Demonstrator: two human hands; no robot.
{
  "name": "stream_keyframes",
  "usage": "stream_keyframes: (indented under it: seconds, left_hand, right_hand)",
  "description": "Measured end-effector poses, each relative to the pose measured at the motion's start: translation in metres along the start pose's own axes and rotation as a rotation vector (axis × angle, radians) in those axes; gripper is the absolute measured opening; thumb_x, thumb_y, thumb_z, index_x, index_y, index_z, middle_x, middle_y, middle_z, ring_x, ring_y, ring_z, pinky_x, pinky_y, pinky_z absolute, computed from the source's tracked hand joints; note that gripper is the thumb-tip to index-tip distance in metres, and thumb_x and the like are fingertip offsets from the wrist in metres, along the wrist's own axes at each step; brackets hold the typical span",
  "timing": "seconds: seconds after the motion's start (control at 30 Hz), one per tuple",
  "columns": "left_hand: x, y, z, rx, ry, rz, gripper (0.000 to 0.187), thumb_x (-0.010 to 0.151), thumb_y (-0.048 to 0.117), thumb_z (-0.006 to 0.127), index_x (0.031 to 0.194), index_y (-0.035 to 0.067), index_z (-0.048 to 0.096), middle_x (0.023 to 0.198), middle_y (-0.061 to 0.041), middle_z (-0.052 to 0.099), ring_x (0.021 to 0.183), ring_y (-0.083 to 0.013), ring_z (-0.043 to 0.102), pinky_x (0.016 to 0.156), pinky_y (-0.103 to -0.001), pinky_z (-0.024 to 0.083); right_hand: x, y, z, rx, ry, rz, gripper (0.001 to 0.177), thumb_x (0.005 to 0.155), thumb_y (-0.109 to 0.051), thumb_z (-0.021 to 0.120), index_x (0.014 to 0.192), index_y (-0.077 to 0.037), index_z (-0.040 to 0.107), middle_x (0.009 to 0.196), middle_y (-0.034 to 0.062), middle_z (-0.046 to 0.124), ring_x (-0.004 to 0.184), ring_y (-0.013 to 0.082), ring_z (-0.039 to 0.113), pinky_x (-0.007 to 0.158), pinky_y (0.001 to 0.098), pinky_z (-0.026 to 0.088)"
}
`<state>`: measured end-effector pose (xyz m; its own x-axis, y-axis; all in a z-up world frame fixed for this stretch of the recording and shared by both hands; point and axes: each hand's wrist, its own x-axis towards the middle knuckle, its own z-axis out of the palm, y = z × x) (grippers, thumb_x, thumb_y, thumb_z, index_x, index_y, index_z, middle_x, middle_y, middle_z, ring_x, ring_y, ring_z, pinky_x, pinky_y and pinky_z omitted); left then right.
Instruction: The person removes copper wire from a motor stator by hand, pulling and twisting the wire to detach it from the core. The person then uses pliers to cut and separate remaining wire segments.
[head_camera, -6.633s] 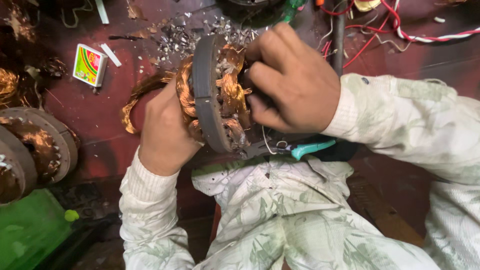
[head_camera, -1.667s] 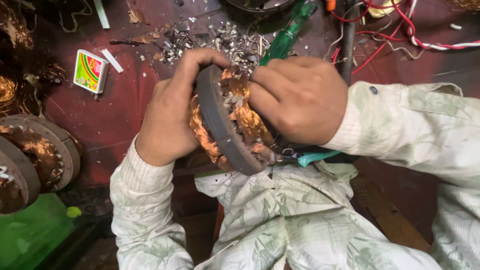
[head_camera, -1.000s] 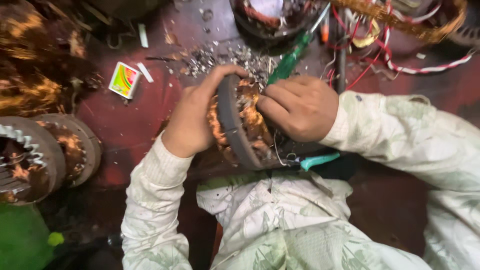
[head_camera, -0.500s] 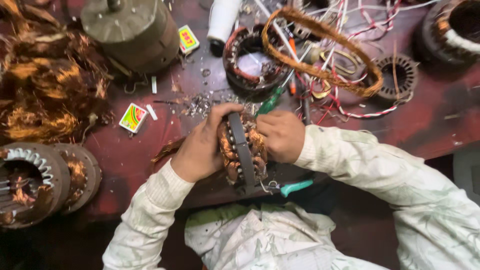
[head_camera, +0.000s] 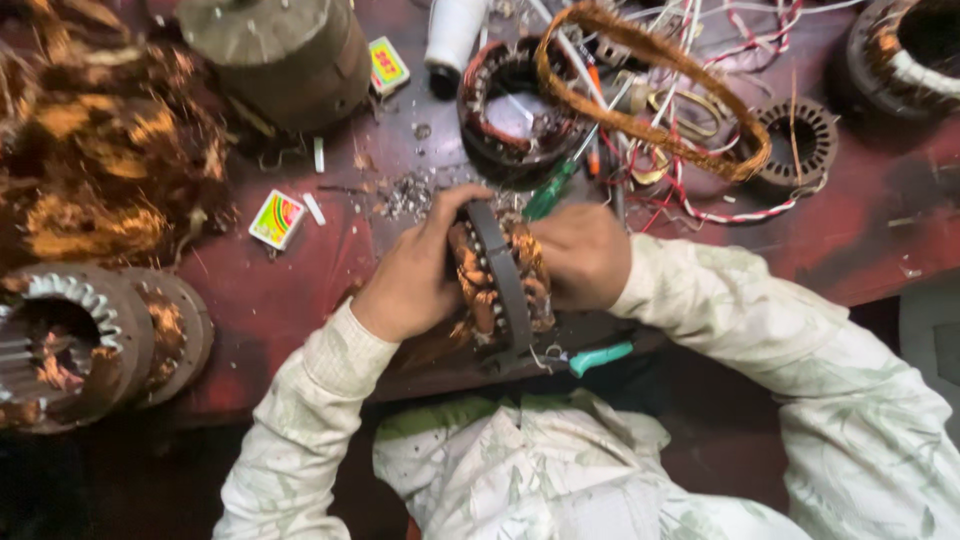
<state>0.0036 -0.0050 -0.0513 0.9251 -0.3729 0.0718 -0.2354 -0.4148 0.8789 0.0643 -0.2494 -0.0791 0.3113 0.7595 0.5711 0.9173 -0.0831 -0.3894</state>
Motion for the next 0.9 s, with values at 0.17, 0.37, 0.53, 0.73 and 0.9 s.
stream_keyframes:
  seconds: [0.17,0.37,0.53,0.73,0.9]
  left_hand:
    - [-0.003,0.007,-0.011,0.005,0.061,0.267,0.083,0.076,-0.007,0.07,0.15,0.013,0.038,0.142,-0.021,0.057,0.133,-0.0406,0.058,0.11,-0.043,0.049]
    - [-0.008,0.015,-0.01,0.058,0.162,0.242,0.064,0.081,-0.015,0.055,0.138,0.013,0.053,0.144,-0.014,0.061,0.137,-0.036,0.062,0.117,-0.039,0.052]
    - [-0.018,0.01,-0.011,0.085,0.227,0.229,0.06,0.082,-0.019,0.051,0.134,0.01,0.053,0.143,-0.013,0.063,0.136,-0.0355,0.064,0.117,-0.038,0.054]
    - [-0.025,0.001,-0.014,-0.013,0.2,0.26,0.046,0.093,-0.003,0.074,0.13,0.009,0.049,0.143,-0.013,0.063,0.131,-0.0303,0.068,0.108,-0.036,0.057]
    - [-0.028,-0.011,-0.016,-0.032,0.221,0.294,0.048,0.101,0.011,0.08,0.133,0.009,0.044,0.143,-0.013,0.062,0.131,-0.0282,0.067,0.11,-0.033,0.057]
  right_hand:
    - [-0.003,-0.002,-0.007,0.031,-0.049,0.144,0.04,0.082,-0.03,0.082,0.104,-0.001,0.065,0.074,0.0122,0.059,0.064,0.0345,0.061,0.059,0.0451,0.047]
    - [0.001,-0.004,-0.023,0.122,-0.019,0.254,0.029,0.087,-0.016,0.078,0.11,0.0,0.072,0.079,0.0126,0.065,0.067,0.0283,0.065,0.063,0.0384,0.05]
    - [0.0,0.002,-0.046,0.216,0.016,0.405,0.02,0.094,-0.007,0.071,0.113,-0.004,0.075,0.095,0.0099,0.073,0.076,0.0176,0.072,0.067,0.0268,0.054]
    - [0.008,0.009,-0.056,0.195,-0.028,0.396,0.018,0.093,-0.008,0.075,0.11,-0.003,0.074,0.101,0.0096,0.073,0.089,0.0202,0.071,0.077,0.0299,0.054]
    - [0.004,-0.043,-0.068,-0.246,0.097,0.167,0.041,0.098,-0.016,0.088,0.129,-0.004,0.065,0.123,0.014,0.064,0.101,0.0346,0.069,0.086,0.0427,0.057]
